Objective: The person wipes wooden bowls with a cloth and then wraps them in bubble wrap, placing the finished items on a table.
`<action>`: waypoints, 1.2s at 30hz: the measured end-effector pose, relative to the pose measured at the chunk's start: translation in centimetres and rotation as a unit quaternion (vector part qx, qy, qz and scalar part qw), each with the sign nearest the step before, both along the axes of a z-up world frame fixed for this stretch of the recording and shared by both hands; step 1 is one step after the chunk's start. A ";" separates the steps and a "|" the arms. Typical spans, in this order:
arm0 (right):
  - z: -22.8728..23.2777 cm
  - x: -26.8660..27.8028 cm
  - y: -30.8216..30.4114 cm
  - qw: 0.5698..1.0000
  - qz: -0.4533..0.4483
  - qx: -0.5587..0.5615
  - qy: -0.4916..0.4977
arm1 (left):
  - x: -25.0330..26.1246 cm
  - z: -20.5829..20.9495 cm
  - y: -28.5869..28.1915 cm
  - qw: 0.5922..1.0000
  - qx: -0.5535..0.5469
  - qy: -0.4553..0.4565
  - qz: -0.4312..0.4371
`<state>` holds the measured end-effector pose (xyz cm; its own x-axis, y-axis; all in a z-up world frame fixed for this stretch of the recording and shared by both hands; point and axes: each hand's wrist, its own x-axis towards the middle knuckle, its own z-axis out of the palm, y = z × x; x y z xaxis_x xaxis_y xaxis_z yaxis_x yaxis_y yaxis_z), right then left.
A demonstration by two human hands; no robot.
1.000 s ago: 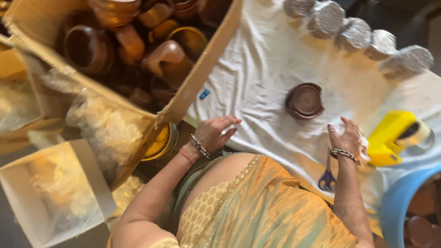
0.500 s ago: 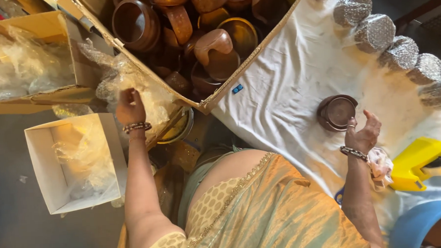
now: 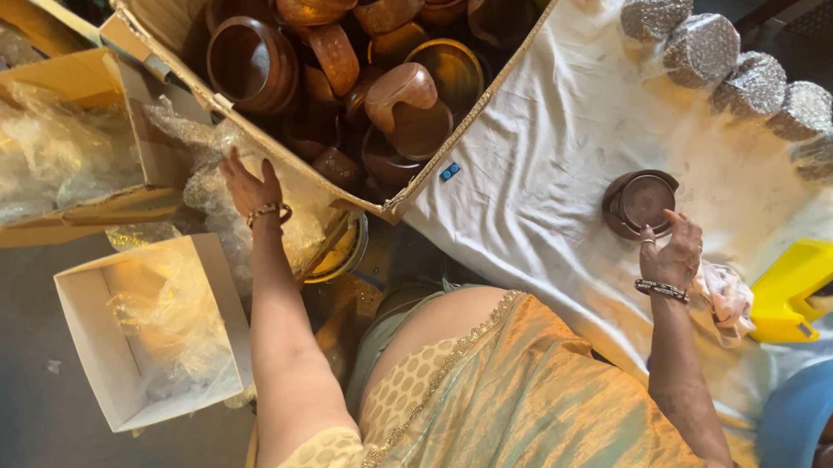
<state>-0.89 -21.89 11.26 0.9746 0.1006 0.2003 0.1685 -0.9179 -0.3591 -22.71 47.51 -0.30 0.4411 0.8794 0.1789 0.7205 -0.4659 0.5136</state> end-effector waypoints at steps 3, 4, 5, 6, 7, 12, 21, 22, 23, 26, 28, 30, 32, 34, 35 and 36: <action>0.3 -0.9 0.0 1.000 -0.003 -0.009 0.006 | 1.5 -3.4 3.7 0.998 0.040 -0.044 0.000; 0.2 -1.1 -0.1 1.000 -0.007 -0.009 0.006 | 1.8 -3.3 3.8 0.998 0.040 -0.045 -0.003; 0.1 -1.2 -0.3 1.000 -0.004 -0.015 0.006 | 2.2 -3.2 3.9 0.999 -0.024 -0.042 -0.012; 0.0 -1.4 -0.5 1.000 0.000 -0.020 0.007 | 2.5 -3.2 3.9 0.995 -0.089 -0.039 -0.020; -0.1 -1.6 -0.8 1.000 -0.002 -0.021 0.006 | 2.5 -1.5 2.7 0.995 -0.090 -0.039 -0.023; 0.0 -2.4 -1.4 1.000 -0.003 -0.021 0.016 | 1.2 0.0 -0.5 0.975 -0.194 0.111 0.010; 0.1 -1.5 -2.0 1.000 0.005 -0.024 0.004 | -0.8 3.8 0.8 0.895 -0.160 -0.416 0.015; 0.2 -1.3 -1.8 1.000 0.006 -0.023 0.004 | -1.0 4.1 1.0 0.895 -0.159 -0.416 0.016; 0.4 -1.1 -1.6 1.000 0.012 -0.020 0.001 | -1.2 4.4 1.2 0.869 -0.190 -0.457 -0.015; 0.8 -0.7 -0.8 1.000 0.022 -0.010 -0.004 | -2.2 1.3 3.5 0.743 -0.302 -0.596 -0.019; 1.3 -0.4 -0.3 1.000 0.026 -0.005 -0.008 | -2.5 1.5 4.2 0.627 -0.376 -0.682 0.009; 1.9 -0.1 0.1 0.999 0.033 0.008 -0.019 | -2.3 5.4 3.7 0.579 -0.335 -0.740 -0.063; 3.0 -0.1 0.8 0.999 0.039 0.020 -0.027 | -1.5 13.8 0.9 0.587 -0.317 -0.742 -0.064; 4.5 -0.2 2.0 0.998 0.043 0.032 -0.035 | -0.9 20.4 -2.2 0.594 -0.299 -0.744 -0.066; 5.6 -0.3 2.9 0.996 0.049 0.071 -0.029 | -0.6 22.8 -3.9 0.561 -0.344 -0.734 -0.167; 6.7 -0.3 3.7 0.992 0.054 0.109 -0.023 | -0.3 25.2 -5.6 0.519 -0.385 -0.716 -0.266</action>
